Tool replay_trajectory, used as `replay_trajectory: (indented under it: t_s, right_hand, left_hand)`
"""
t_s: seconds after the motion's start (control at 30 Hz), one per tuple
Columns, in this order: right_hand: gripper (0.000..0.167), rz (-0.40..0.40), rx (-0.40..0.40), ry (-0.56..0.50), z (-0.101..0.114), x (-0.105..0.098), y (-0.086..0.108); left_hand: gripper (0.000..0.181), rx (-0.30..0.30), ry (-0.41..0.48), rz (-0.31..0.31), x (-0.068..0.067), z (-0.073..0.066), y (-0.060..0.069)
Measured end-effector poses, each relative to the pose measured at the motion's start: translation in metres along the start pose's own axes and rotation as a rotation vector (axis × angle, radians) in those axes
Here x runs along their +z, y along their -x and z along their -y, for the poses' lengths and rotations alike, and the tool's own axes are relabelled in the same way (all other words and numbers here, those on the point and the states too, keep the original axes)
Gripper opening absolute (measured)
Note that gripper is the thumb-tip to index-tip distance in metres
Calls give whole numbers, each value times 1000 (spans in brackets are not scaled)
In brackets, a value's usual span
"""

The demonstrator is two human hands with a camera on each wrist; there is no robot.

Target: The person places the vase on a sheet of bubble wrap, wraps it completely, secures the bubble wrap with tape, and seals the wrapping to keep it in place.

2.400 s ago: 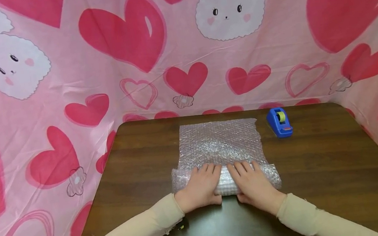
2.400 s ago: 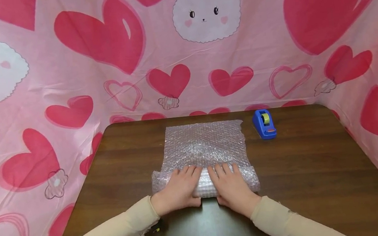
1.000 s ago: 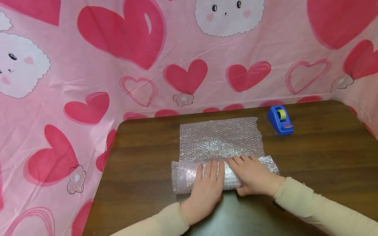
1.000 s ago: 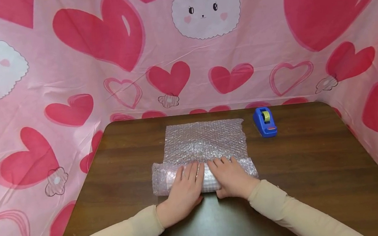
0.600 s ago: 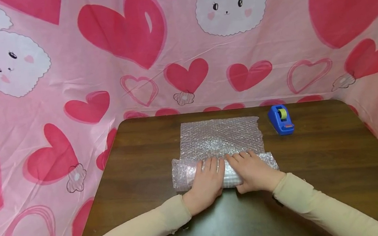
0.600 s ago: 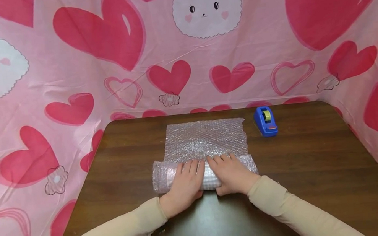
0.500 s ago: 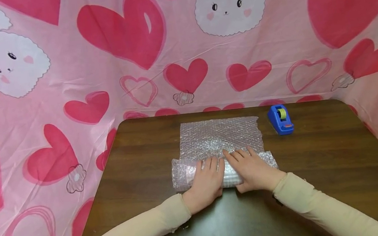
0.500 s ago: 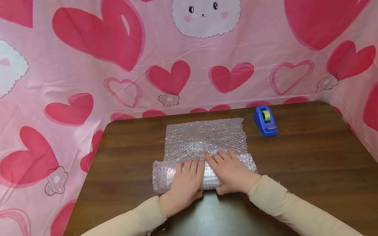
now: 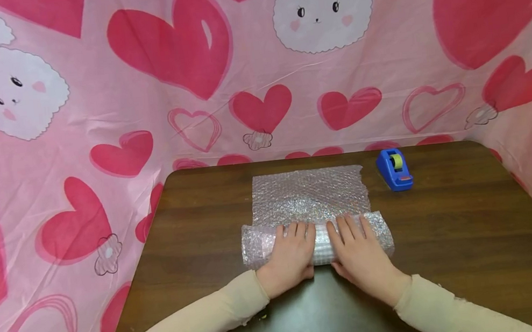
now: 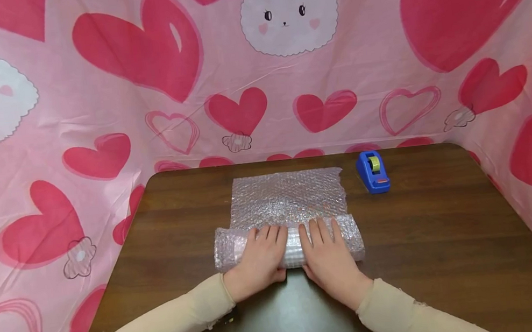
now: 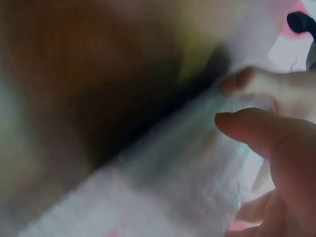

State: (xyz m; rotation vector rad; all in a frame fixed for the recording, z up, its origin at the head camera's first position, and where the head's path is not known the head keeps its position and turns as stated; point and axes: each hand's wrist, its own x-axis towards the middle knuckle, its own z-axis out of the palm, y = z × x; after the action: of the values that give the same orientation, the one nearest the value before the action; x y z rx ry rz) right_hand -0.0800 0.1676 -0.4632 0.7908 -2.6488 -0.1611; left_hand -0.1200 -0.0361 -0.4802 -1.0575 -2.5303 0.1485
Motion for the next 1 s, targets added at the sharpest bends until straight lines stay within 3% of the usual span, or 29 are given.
replay_trajectory:
  t_s: [0.17, 0.3, 0.53, 0.77, 0.9, 1.0]
  right_hand:
    - [112, 44, 34, 13, 9, 5, 7]
    - [116, 31, 28, 26, 10, 12, 9]
    - [112, 1, 28, 25, 13, 15, 11]
    - [99, -55, 46, -34, 14, 20, 12]
    - [93, -96, 35, -69, 9, 24, 9]
    - [90, -104, 23, -96, 6, 24, 6]
  left_hand:
    - [88, -3, 48, 37, -2, 1, -1]
    - [86, -1, 81, 69, -5, 1, -1]
    - [80, 11, 107, 75, -10, -2, 2]
    - [85, 5, 142, 158, -13, 0, 1]
    - [96, -22, 208, 216, -16, 5, -3]
    - [103, -40, 276, 226, -15, 9, -5]
